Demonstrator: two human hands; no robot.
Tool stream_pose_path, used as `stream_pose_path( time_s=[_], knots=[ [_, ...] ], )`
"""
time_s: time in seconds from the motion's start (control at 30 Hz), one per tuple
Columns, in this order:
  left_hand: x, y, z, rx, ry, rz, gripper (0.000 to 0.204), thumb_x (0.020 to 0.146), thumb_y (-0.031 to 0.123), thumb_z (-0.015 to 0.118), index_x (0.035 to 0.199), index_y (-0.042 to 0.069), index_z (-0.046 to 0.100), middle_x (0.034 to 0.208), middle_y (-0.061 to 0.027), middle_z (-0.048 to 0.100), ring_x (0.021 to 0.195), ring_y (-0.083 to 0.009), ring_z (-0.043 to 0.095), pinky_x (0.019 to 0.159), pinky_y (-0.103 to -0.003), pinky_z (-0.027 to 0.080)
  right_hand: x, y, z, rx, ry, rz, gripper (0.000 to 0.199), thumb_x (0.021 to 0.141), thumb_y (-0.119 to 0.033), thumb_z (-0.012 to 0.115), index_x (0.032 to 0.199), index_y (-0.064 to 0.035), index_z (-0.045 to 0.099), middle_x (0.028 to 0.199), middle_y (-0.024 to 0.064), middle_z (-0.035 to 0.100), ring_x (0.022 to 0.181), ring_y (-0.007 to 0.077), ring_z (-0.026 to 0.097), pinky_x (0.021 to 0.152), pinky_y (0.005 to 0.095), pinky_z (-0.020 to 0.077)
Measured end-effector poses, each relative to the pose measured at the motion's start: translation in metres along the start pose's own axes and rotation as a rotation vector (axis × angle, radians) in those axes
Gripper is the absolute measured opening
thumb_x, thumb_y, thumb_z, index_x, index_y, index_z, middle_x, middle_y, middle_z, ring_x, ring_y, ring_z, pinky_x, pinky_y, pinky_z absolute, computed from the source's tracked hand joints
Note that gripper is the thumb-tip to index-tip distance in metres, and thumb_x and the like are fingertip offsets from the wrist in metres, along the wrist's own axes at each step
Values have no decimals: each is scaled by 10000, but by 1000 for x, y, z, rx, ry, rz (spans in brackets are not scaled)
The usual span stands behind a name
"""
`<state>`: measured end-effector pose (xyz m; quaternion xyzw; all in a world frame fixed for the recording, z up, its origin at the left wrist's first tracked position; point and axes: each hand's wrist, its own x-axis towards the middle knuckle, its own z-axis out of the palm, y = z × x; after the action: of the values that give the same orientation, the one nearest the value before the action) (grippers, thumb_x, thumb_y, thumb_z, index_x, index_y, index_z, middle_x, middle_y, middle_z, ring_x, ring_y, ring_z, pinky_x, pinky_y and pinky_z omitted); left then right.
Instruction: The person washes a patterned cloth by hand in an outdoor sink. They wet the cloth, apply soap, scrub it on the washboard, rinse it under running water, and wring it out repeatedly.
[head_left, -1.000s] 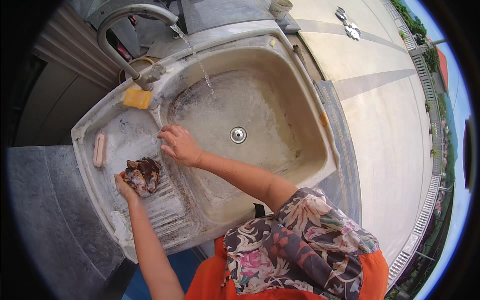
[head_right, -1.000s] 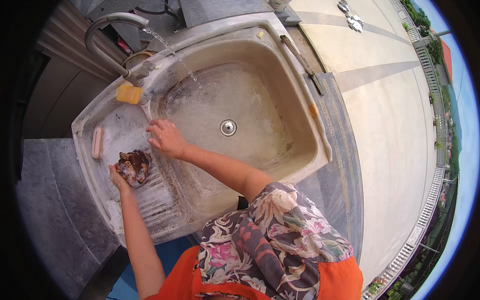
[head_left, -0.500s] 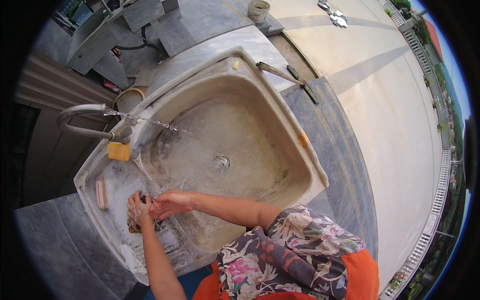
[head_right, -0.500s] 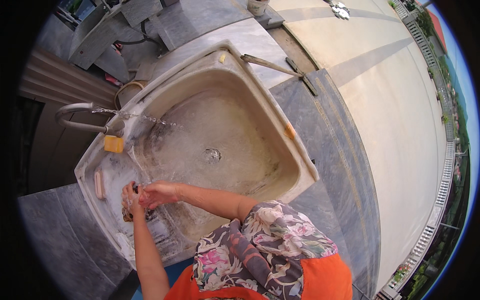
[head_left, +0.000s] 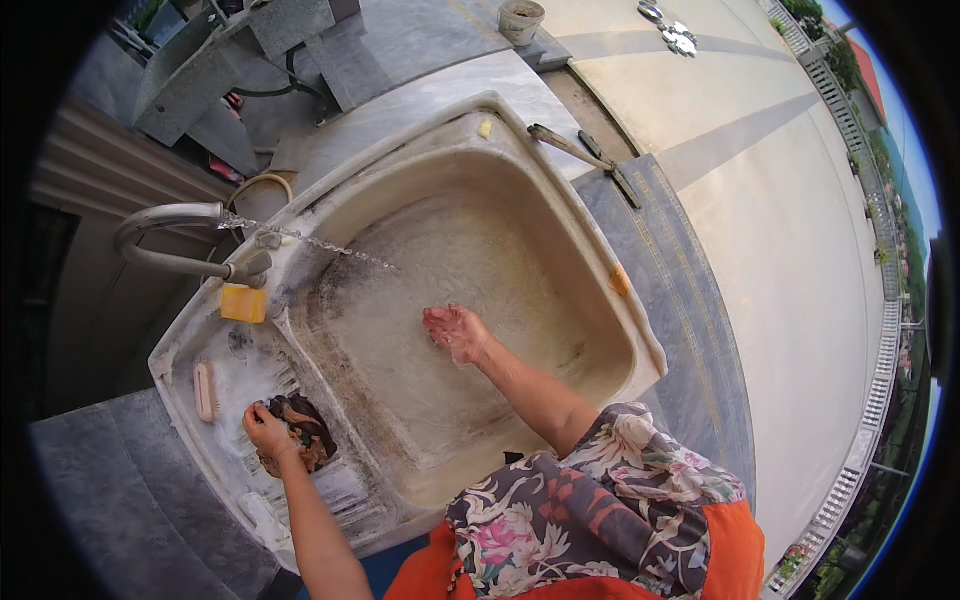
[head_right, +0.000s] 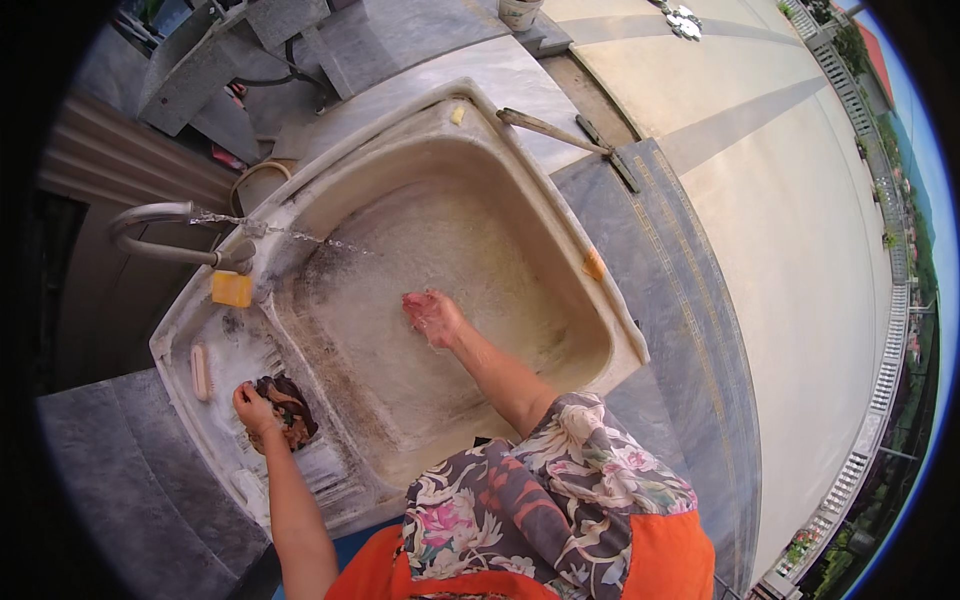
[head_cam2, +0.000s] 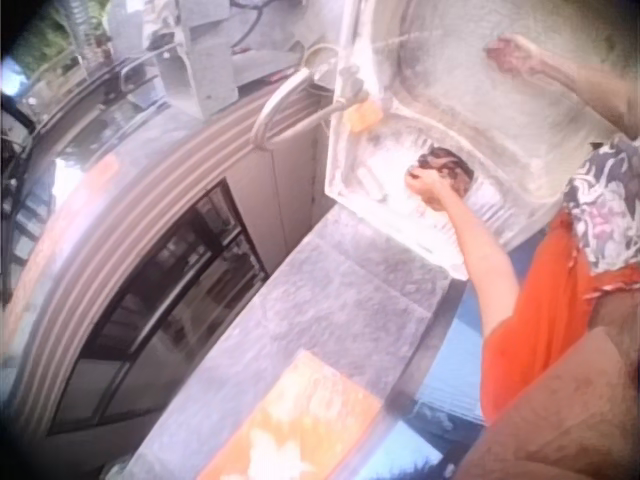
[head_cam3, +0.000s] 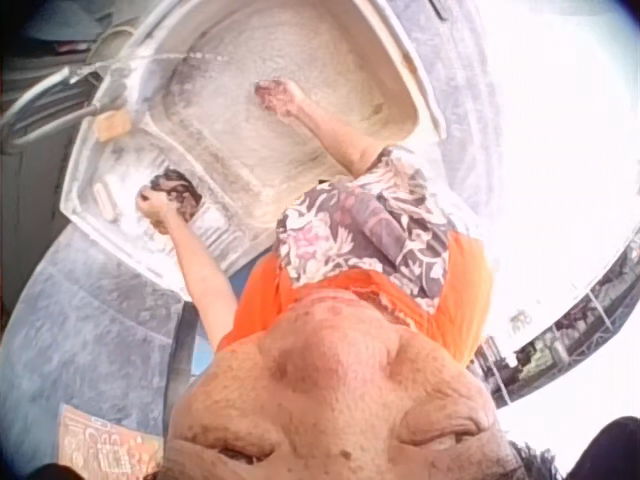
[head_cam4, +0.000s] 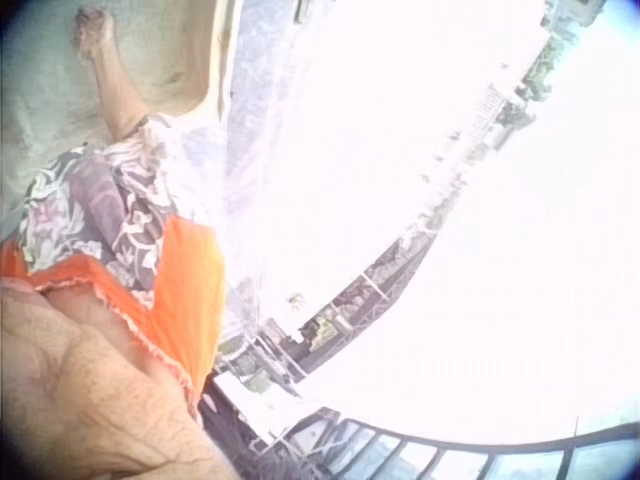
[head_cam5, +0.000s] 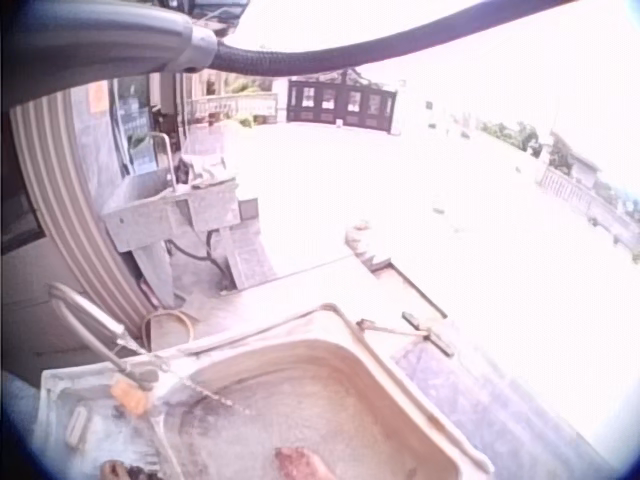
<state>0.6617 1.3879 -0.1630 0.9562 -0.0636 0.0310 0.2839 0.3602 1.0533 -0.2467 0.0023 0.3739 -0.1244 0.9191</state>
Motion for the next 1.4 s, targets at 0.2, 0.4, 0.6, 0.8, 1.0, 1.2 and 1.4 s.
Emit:
stream_pose_path(
  time_s=[0.2,0.4,0.6,0.8,1.0,1.2,1.4],
  knots=[
    [18,-12,2,-57,-120,117,263,987,264,531,982,35,660,996,-121,648,913,-293,619,791,-398,490,-52,137,175,-533,-605,190,477,988,-429,509,1291,-71,600,1317,74,603,1251,231,525,1041,392,410],
    [14,13,2,-17,-147,172,274,992,285,522,947,84,702,976,-79,664,880,-280,632,743,-409,496,-27,36,79,-787,436,-670,404,963,-333,554,1247,-56,632,1215,35,658,1072,166,563,917,345,427],
    [13,15,8,-25,-139,191,286,983,324,530,947,112,718,1006,-58,670,927,-285,625,797,-412,498,-36,50,-5,-76,247,-259,428,991,-332,419,1148,0,639,1258,141,639,1186,287,583,1076,398,398],
    [19,16,7,23,-227,379,252,937,340,565,1003,176,745,1117,-53,642,1012,-297,596,858,-439,479,-39,177,206,-678,-580,119,388,973,-331,512,1010,8,698,1070,183,701,1005,387,667,956,499,496],
    [-20,24,-48,202,-383,565,332,969,326,536,1195,95,611,1295,-113,552,1255,-321,470,1062,-521,280,-24,257,226,-1824,-106,-1285,397,849,-382,637,1015,-23,678,1169,132,633,1188,356,523,1010,511,376],
    [-104,-53,-91,-441,-166,501,369,1022,291,451,1096,-53,561,1211,-241,523,1108,-397,516,927,-519,418,-78,323,174,-1647,-397,-1367,369,877,-333,634,1074,-22,607,1131,146,609,1130,356,553,988,490,425],
    [63,-28,-6,-168,-255,548,340,996,271,485,1083,-34,608,1168,-188,587,1088,-378,529,942,-471,399,44,291,254,-1865,-81,-1175,236,840,-205,618,955,-4,660,1180,176,611,1170,350,534,1009,437,409]
  ],
)
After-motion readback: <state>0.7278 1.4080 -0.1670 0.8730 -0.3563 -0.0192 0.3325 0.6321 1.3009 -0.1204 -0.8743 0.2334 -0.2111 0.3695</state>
